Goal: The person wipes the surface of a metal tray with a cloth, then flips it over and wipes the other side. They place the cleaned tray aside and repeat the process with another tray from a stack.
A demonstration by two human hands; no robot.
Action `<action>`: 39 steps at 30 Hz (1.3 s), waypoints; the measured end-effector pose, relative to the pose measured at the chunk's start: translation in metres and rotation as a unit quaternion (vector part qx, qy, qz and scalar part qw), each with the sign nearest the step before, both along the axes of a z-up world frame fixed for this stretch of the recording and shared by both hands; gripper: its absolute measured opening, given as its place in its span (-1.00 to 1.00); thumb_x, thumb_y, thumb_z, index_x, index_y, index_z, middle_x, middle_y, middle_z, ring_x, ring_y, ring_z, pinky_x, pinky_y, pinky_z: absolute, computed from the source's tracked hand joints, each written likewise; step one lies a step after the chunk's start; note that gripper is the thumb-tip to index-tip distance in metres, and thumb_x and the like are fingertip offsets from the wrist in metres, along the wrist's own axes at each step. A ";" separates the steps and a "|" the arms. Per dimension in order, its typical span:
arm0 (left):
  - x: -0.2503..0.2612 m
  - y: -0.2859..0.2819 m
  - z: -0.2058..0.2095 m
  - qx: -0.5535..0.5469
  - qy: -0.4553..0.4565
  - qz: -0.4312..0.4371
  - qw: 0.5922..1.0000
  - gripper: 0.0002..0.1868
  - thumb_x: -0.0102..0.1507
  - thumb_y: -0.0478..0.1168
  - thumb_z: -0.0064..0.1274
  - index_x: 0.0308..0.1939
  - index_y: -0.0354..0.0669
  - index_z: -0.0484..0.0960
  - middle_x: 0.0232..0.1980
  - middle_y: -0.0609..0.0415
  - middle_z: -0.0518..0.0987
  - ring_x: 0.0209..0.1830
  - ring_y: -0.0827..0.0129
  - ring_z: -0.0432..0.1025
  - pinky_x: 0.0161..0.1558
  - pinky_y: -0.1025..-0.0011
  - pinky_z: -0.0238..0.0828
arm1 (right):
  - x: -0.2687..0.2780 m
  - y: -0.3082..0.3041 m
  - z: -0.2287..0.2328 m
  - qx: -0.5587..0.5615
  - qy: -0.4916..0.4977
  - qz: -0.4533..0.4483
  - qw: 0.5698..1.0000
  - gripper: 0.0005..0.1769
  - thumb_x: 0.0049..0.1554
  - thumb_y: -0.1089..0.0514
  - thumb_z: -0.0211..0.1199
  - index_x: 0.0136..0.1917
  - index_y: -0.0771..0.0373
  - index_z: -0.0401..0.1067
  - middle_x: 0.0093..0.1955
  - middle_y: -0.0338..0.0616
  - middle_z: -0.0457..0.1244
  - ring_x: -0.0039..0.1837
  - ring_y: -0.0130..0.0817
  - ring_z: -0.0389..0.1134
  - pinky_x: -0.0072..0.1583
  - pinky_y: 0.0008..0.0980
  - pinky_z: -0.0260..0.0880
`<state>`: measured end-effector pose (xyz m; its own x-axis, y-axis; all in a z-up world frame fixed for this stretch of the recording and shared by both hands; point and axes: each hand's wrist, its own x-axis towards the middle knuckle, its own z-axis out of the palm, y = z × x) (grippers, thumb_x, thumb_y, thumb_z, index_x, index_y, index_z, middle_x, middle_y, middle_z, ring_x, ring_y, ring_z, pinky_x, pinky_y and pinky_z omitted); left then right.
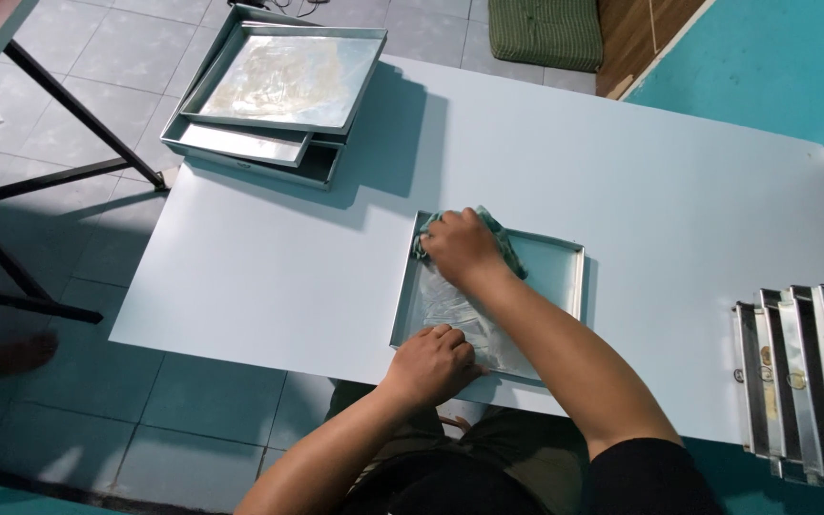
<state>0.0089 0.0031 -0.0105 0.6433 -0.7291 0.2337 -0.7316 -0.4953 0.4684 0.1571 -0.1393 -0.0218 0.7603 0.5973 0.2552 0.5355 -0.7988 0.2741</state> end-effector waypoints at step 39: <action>-0.004 -0.001 -0.003 0.013 -0.074 0.009 0.997 -0.78 0.34 -0.08 0.14 -0.30 -0.12 0.67 -0.30 0.01 0.64 -0.27 0.24 0.56 -0.26 0.39 0.46 | -0.013 0.013 0.015 -0.058 0.192 0.071 0.977 -0.75 0.13 -0.07 0.16 -0.21 -0.53 0.58 -0.11 -0.66 0.39 0.05 -0.35 0.42 0.12 -0.12 0.43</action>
